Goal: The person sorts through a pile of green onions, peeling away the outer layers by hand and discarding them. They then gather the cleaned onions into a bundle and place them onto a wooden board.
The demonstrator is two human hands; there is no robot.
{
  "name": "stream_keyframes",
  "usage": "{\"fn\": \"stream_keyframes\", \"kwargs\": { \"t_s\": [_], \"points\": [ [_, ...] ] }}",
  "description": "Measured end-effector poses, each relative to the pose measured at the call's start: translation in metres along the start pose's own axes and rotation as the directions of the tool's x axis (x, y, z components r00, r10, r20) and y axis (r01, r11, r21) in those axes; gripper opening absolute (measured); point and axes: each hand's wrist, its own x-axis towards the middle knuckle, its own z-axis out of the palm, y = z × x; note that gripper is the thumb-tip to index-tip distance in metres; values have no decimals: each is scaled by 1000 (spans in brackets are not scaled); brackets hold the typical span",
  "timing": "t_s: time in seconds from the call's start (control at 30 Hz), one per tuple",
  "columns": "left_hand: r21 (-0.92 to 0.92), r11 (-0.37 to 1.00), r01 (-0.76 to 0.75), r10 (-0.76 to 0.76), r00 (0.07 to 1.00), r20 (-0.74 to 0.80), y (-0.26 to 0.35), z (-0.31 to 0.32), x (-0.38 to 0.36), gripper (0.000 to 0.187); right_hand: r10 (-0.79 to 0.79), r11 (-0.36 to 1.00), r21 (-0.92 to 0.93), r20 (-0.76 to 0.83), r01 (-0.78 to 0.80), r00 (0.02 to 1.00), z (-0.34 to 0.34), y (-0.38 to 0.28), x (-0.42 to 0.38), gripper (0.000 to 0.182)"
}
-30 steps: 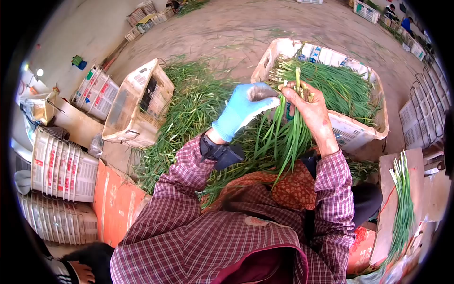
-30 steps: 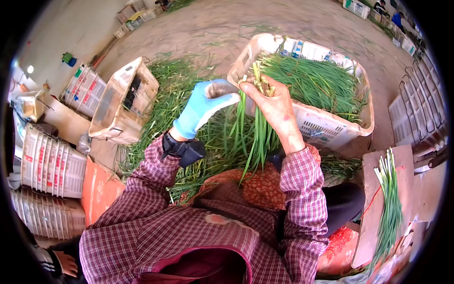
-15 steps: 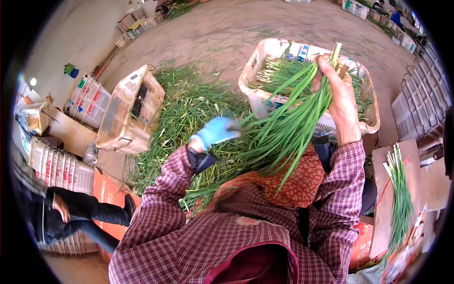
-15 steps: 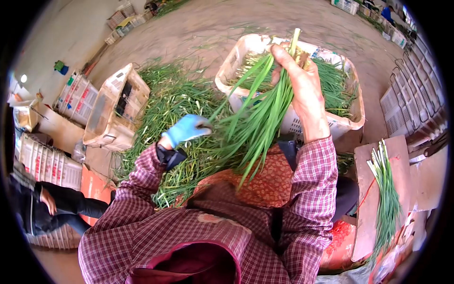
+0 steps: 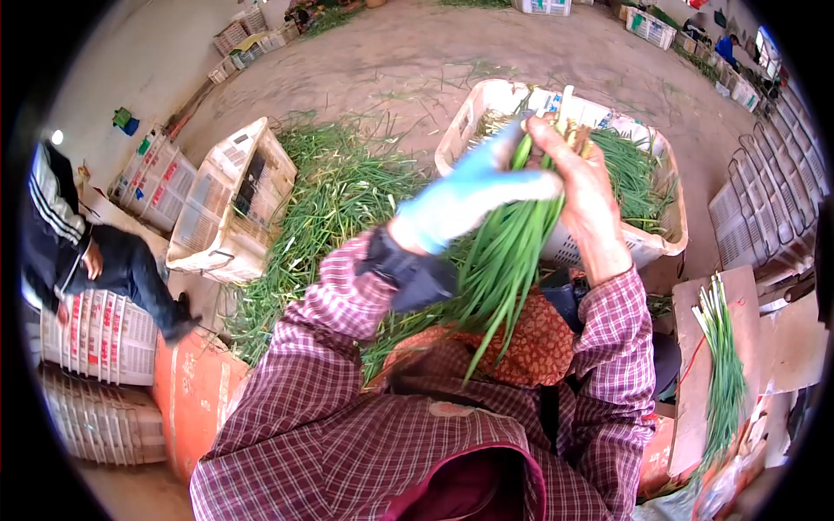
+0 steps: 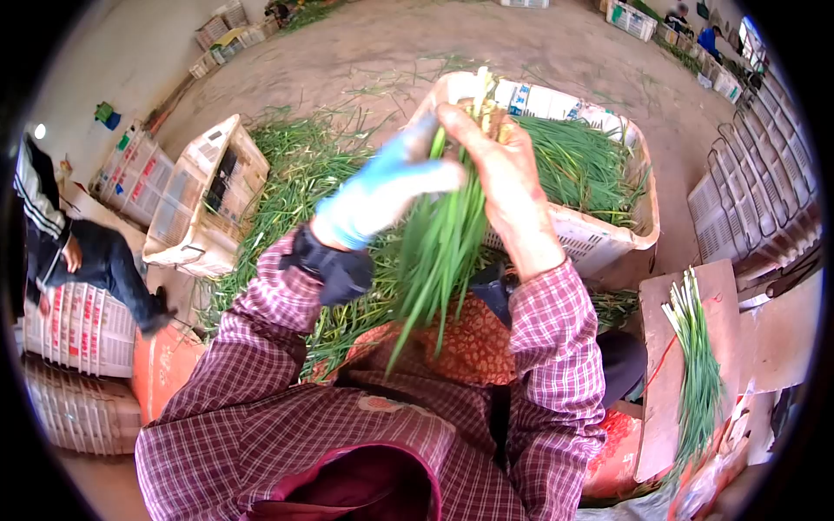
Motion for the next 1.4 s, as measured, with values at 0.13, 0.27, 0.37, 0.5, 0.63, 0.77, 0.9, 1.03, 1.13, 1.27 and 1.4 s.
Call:
{"fn": "stream_keyframes", "kwargs": {
  "t_s": [0.13,0.27,0.37,0.5,0.63,0.77,0.9,1.03,1.13,1.27,1.4],
  "points": [
    [-256,963,83,-88,996,-9,-36,18,-4,56,-53,988,-146,-19,50,998,-5,6,-5,25],
    [-279,934,222,-223,974,29,-45,25,-13,28,-172,873,-472,-65,121,983,-14,1,-7,27],
    [-258,915,309,-308,950,47,-43,27,-21,23,-218,804,-575,-48,151,975,-28,4,8,22],
    [-325,875,359,-363,931,51,-45,29,-33,23,-410,695,-709,-258,117,875,-85,5,41,25],
    [-406,856,320,-377,924,-68,-62,13,-35,35,-257,795,-590,-114,143,960,-67,-19,4,36],
    [-365,883,294,-349,932,-95,-65,13,-33,27,-247,719,-641,123,267,961,-27,26,-24,39],
    [-215,921,324,-347,934,-82,-48,-4,-35,25,-159,715,-680,71,164,985,-20,38,-17,33],
    [-111,891,440,-451,888,-93,-29,-19,-41,25,-405,605,-737,40,301,913,-8,57,3,22],
    [-96,925,369,-380,912,-155,-48,-17,-54,29,-281,580,-799,-14,159,960,-8,70,10,29],
    [-390,823,413,-502,850,-159,-65,-17,-59,32,-208,544,-833,-20,99,978,-21,100,18,34],
    [-400,787,470,-530,846,-50,-59,-5,-81,39,-280,387,-921,-164,-45,946,-75,114,39,37]
  ]
}}
